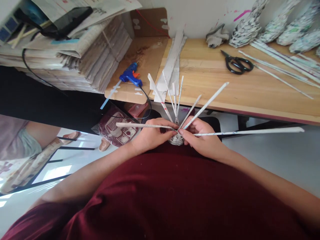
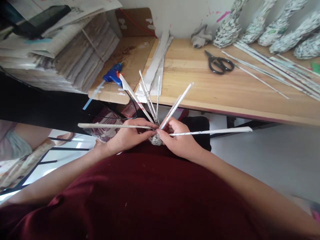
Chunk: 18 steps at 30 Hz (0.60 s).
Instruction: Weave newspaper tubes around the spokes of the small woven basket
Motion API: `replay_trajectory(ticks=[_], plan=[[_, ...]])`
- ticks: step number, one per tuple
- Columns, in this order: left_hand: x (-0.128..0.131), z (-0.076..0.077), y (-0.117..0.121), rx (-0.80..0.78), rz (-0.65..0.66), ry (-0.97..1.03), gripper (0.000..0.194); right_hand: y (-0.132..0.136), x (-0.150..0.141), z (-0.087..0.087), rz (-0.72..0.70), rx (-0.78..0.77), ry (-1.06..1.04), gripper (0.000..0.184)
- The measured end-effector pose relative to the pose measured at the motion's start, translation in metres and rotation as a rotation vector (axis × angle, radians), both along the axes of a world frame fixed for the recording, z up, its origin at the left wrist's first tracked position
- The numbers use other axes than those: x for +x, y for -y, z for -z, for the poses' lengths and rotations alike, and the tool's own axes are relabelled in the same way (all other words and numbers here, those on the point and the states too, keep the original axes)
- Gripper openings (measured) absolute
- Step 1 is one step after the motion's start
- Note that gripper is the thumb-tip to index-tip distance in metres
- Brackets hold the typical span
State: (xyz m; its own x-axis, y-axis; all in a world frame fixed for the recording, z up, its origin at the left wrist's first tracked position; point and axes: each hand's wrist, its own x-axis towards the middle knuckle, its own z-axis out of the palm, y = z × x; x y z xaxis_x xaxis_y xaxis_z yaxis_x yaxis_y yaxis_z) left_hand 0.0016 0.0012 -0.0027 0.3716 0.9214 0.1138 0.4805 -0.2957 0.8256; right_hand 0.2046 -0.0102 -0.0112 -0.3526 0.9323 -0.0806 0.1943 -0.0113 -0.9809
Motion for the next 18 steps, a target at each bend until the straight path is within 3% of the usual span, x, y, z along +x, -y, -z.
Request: replay_trajectory(ticks=[5,11,15,18], plan=[[-0.0016,-0.0089,-0.0051,-0.089,0.028,-0.041,0.006,-0.0004,0.0008,-0.0004,-0.032,-0.003,-0.002,0.012],[0.0004,-0.0104,-0.0068,-0.106,0.035,-0.047,0.004,-0.0039,-0.0021,-0.0060,0.035,-0.195,0.023,0.003],[0.0013,-0.0113,-0.0048,-0.112,0.013,-0.052,0.005,-0.0082,-0.0037,-0.0018,0.125,-0.311,-0.039,0.014],[0.0010,-0.0109,-0.0044,-0.125,0.021,-0.044,0.005,-0.0099,-0.0046,-0.0004,0.113,-0.319,-0.044,0.015]])
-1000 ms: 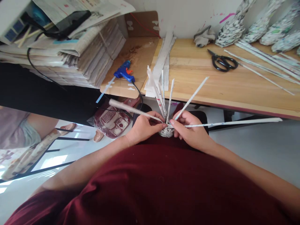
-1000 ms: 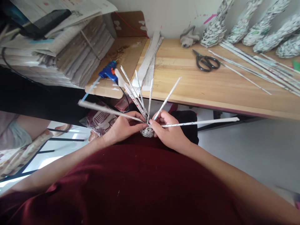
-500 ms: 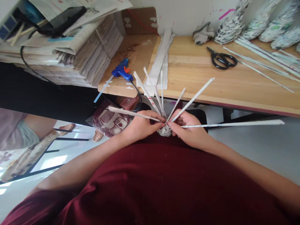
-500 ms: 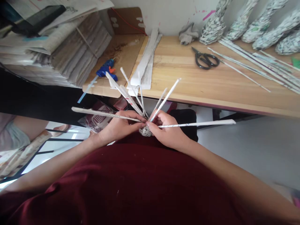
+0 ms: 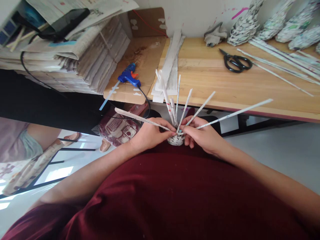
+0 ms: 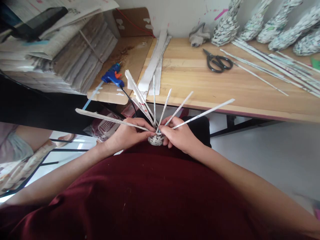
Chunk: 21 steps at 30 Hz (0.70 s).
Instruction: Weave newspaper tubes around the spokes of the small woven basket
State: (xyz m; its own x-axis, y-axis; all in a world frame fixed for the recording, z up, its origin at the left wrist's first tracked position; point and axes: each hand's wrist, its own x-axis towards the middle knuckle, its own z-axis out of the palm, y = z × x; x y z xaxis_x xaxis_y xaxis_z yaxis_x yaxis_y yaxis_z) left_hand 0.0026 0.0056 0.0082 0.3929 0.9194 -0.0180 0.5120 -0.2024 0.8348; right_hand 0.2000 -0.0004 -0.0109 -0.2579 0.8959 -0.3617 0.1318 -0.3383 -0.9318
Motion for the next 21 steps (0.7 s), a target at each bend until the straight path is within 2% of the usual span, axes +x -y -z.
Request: replay_trajectory(ticks=[4,9,15,21], plan=[[-0.0014,0.0027,-0.0020,-0.046,0.001,0.030,0.004,0.0002,-0.0013,-0.0046,-0.056,0.111,0.047,0.013],[-0.0025,0.0052,-0.0049,-0.105,-0.027,0.067,0.005,0.0009,-0.0011,-0.0056,-0.034,0.212,0.005,0.017],[-0.0020,0.0073,-0.0038,-0.133,-0.034,0.080,0.011,0.0017,0.0001,-0.0012,-0.101,0.195,-0.030,0.022],[-0.0035,0.0078,-0.0011,-0.144,0.012,0.135,0.011,0.0027,0.0006,-0.0005,-0.044,0.183,-0.038,0.026]])
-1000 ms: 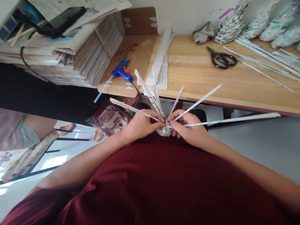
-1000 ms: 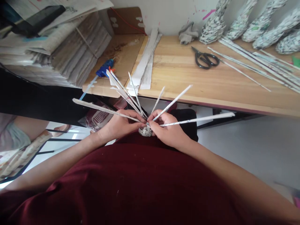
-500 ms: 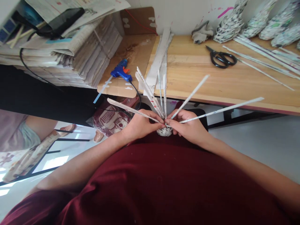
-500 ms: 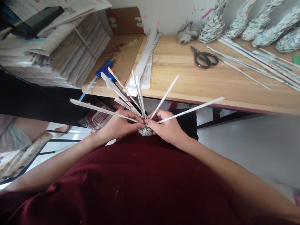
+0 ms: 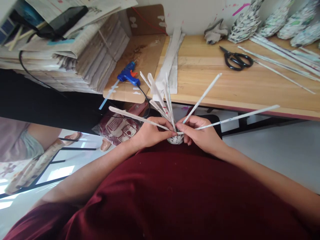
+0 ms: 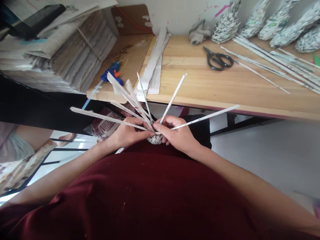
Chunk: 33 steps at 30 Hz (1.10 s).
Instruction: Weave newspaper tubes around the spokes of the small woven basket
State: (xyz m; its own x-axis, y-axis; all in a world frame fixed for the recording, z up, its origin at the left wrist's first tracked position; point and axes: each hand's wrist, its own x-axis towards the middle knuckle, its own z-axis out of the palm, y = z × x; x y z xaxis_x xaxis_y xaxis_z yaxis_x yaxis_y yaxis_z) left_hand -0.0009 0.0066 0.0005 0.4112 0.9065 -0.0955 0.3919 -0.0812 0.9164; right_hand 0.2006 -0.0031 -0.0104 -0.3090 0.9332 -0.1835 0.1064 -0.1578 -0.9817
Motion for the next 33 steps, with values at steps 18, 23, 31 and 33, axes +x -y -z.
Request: replay_trajectory(ticks=[18,23,31,33], plan=[[0.006,-0.003,0.002,0.039,-0.024,-0.227,0.010,0.003,0.014,-0.020,-0.099,0.166,0.108,0.044],[0.009,-0.006,0.001,0.073,0.015,-0.210,0.014,-0.005,0.003,-0.029,-0.142,0.084,-0.006,0.045],[0.007,-0.001,0.001,-0.002,-0.032,-0.139,0.014,-0.022,0.008,-0.023,-0.255,0.119,0.040,0.023],[0.007,0.001,0.001,-0.009,-0.033,-0.122,0.015,-0.022,0.010,-0.023,-0.251,0.197,0.114,0.016]])
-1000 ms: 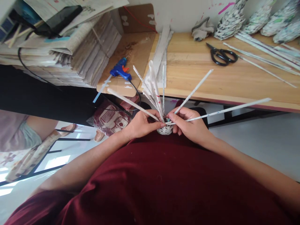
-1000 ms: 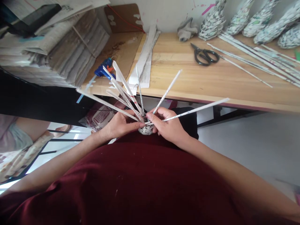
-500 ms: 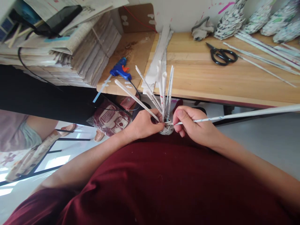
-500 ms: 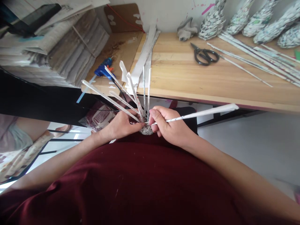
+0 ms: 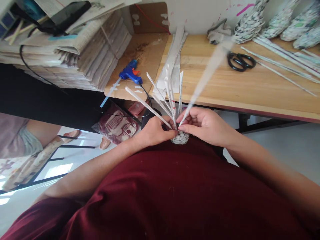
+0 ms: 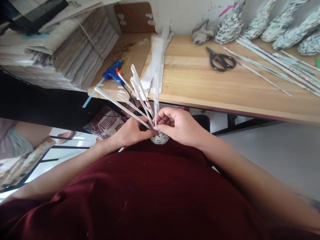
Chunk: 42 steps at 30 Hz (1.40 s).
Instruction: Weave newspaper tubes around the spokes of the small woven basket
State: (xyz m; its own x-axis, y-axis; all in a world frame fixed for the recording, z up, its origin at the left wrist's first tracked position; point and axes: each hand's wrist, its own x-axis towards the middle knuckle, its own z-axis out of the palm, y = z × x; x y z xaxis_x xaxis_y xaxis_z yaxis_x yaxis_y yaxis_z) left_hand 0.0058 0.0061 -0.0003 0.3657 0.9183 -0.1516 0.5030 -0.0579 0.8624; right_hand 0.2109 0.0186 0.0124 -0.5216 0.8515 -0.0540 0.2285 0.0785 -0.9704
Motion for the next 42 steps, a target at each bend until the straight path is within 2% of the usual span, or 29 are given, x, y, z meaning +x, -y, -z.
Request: replay_trajectory(ticks=[3,5,9,15,20,27,31,35,38,42], plan=[[0.000,0.003,-0.001,-0.005,0.019,0.036,0.014,0.004,-0.001,-0.002,0.070,0.202,0.144,0.011],[0.000,0.005,-0.001,-0.006,0.023,0.045,0.013,0.007,-0.003,-0.004,0.097,0.283,0.206,0.009],[0.000,0.007,-0.001,-0.016,0.027,0.049,0.012,0.010,-0.003,-0.006,0.055,0.289,0.249,0.001],[-0.005,0.000,-0.007,-0.018,0.114,0.050,0.015,0.006,0.002,0.003,0.016,0.373,0.238,0.010],[-0.010,-0.007,-0.012,-0.073,0.234,0.137,0.021,0.005,0.001,0.015,0.065,0.318,0.110,0.013],[-0.004,-0.005,-0.006,-0.021,0.139,0.071,0.021,0.005,-0.003,0.023,0.088,0.220,-0.006,0.013],[-0.005,0.004,-0.005,-0.018,0.110,0.138,0.020,0.005,-0.004,0.024,0.097,0.156,-0.035,0.014],[-0.009,0.012,-0.010,-0.056,0.136,0.227,0.019,0.005,-0.005,0.025,0.112,0.088,-0.068,0.017],[-0.009,0.012,-0.011,-0.064,0.158,0.229,0.019,0.006,-0.006,0.025,0.141,0.088,-0.078,0.017],[-0.003,0.007,-0.007,-0.033,0.120,0.171,0.022,0.007,-0.008,0.023,0.180,0.140,-0.093,0.017]])
